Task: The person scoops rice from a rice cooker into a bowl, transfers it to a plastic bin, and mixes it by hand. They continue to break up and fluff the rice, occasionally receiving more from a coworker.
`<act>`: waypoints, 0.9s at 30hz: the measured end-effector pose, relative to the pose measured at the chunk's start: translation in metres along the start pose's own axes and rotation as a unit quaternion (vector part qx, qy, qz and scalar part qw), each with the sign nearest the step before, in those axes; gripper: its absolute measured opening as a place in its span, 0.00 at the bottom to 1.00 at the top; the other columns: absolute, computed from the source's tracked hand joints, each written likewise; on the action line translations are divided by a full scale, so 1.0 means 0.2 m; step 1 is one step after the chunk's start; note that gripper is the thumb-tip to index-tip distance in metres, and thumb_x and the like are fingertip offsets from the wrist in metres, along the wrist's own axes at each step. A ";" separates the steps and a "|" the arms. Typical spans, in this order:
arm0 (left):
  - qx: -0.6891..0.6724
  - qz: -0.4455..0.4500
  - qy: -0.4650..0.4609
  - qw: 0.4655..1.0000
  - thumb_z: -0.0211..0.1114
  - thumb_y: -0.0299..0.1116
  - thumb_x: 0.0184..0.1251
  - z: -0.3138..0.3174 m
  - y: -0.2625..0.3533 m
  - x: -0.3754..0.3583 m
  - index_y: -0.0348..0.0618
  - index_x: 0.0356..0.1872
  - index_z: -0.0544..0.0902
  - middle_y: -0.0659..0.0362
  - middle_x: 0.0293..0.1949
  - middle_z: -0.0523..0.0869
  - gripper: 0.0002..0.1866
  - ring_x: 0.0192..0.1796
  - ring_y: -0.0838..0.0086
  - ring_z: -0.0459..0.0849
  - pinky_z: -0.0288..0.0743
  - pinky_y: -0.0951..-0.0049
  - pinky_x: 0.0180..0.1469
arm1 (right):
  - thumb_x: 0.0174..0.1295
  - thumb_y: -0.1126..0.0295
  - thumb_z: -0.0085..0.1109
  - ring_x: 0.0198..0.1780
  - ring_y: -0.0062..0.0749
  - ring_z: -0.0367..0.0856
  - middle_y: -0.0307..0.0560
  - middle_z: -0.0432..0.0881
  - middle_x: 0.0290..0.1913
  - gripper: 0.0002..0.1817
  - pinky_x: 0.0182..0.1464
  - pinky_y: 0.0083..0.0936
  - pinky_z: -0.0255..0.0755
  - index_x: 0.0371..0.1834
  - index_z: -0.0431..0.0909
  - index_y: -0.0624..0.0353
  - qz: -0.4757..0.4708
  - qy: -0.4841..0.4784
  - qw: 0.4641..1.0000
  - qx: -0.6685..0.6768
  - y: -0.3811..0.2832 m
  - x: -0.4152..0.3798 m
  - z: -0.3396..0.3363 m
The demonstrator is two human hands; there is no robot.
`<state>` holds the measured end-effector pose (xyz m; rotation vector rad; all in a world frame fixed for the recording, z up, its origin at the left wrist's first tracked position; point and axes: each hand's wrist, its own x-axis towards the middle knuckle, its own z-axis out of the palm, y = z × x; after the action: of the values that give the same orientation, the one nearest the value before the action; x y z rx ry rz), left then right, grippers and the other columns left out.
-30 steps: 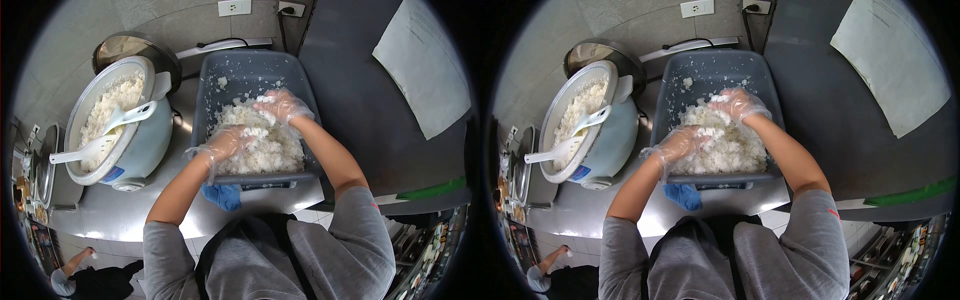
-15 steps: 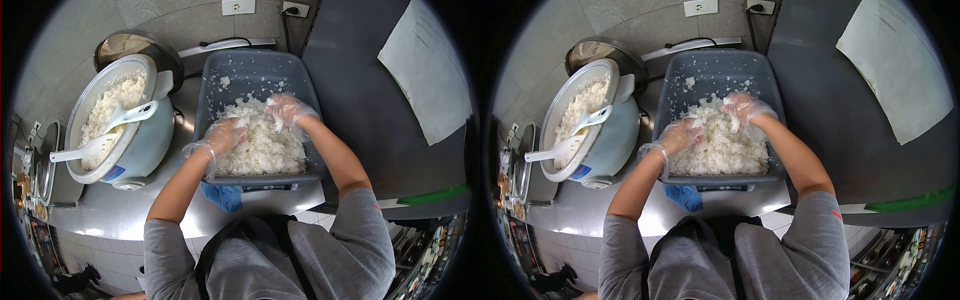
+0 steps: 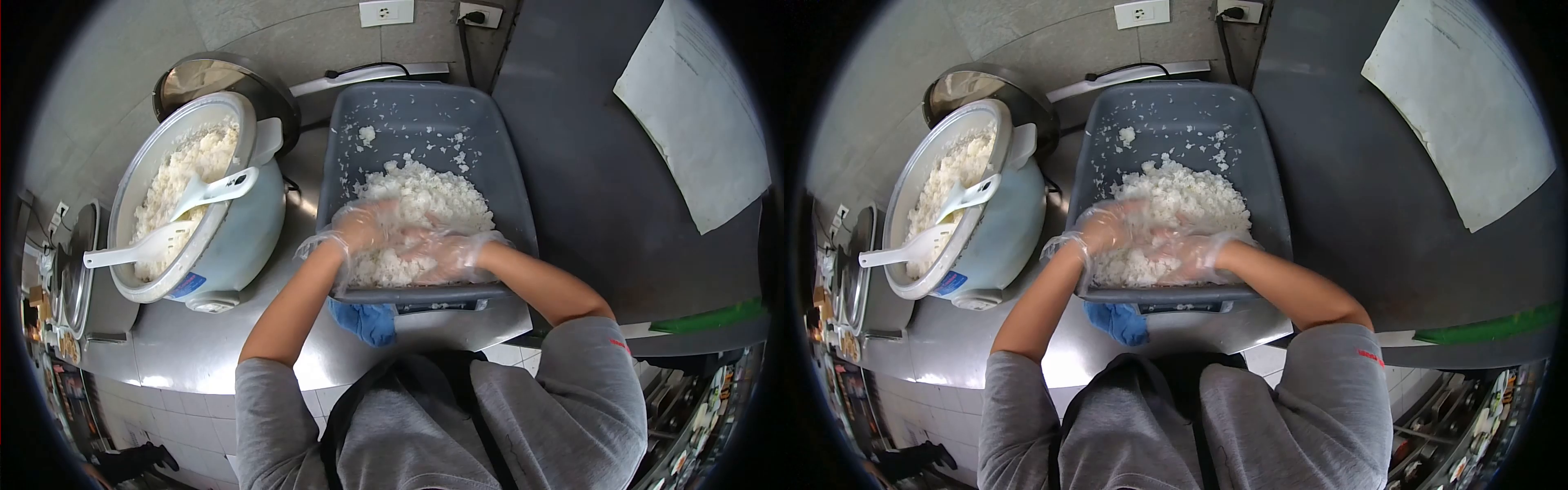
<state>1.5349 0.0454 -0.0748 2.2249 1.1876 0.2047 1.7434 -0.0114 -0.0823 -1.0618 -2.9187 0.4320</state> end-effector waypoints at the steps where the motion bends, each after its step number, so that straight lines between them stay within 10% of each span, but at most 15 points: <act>1: 0.070 0.009 -0.064 0.995 0.70 0.52 0.50 0.01 0.04 0.00 0.46 0.61 0.71 0.47 0.59 0.73 0.38 0.61 0.57 0.71 0.64 0.65 0.63 | 0.57 0.49 0.56 0.66 0.45 0.63 0.51 0.63 0.66 0.26 0.69 0.32 0.53 0.59 0.73 0.44 0.015 -0.055 0.998 0.020 0.00 -0.04 -0.06; 6: 0.132 0.037 -0.173 0.975 0.69 0.46 0.53 0.10 0.13 -0.05 0.53 0.58 0.73 0.51 0.59 0.72 0.30 0.60 0.56 0.71 0.65 0.63 0.61 | 0.51 0.64 0.62 0.63 0.40 0.69 0.43 0.68 0.64 0.22 0.65 0.32 0.61 0.52 0.78 0.38 0.174 -0.195 0.963 -0.068 0.15 -0.13 -0.15; 12: 0.002 0.031 -0.115 0.993 0.65 0.40 0.60 0.15 0.10 -0.03 0.47 0.49 0.77 0.49 0.45 0.80 0.18 0.50 0.61 0.78 0.70 0.63 0.52 | 0.55 0.62 0.59 0.51 0.41 0.79 0.49 0.80 0.49 0.20 0.53 0.33 0.72 0.53 0.78 0.37 0.380 -0.062 0.921 0.057 0.25 -0.17 -0.32; 16: -0.098 0.059 -0.011 0.993 0.65 0.38 0.61 0.19 0.08 -0.01 0.40 0.44 0.78 0.49 0.38 0.83 0.15 0.41 0.66 0.81 0.73 0.65 0.45 | 0.56 0.50 0.59 0.50 0.39 0.79 0.49 0.82 0.45 0.21 0.54 0.29 0.72 0.50 0.80 0.43 0.379 0.063 0.923 0.013 0.21 -0.13 -0.37; 19: -0.127 0.005 0.042 0.991 0.68 0.38 0.59 0.23 0.05 0.02 0.38 0.43 0.77 0.50 0.34 0.83 0.17 0.37 0.66 0.81 0.74 0.67 0.42 | 0.58 0.33 0.42 0.55 0.42 0.76 0.46 0.81 0.49 0.32 0.57 0.31 0.68 0.43 0.84 0.48 0.458 -0.142 0.873 0.085 0.15 0.01 -0.59; 23: -0.120 -0.119 0.008 0.985 0.72 0.41 0.52 0.02 0.26 -0.08 0.38 0.44 0.74 0.48 0.36 0.82 0.23 0.39 0.64 0.81 0.74 0.67 0.44 | 0.59 0.28 0.23 0.60 0.49 0.70 0.45 0.77 0.56 0.44 0.63 0.38 0.59 0.40 0.85 0.49 0.399 -0.133 0.885 0.200 0.35 0.15 -0.49; 27: -0.147 0.009 0.098 0.984 0.72 0.40 0.52 0.05 0.20 -0.13 0.40 0.50 0.72 0.44 0.47 0.79 0.27 0.48 0.57 0.80 0.72 0.65 0.51 | 0.64 0.35 0.33 0.62 0.46 0.69 0.48 0.74 0.59 0.33 0.63 0.35 0.60 0.53 0.79 0.45 0.369 -0.184 0.899 0.145 0.37 0.41 -0.66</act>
<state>1.5511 0.0034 -0.0566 1.9914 1.1552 0.5802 1.7408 0.1284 0.0181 -2.2007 -2.4497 1.1386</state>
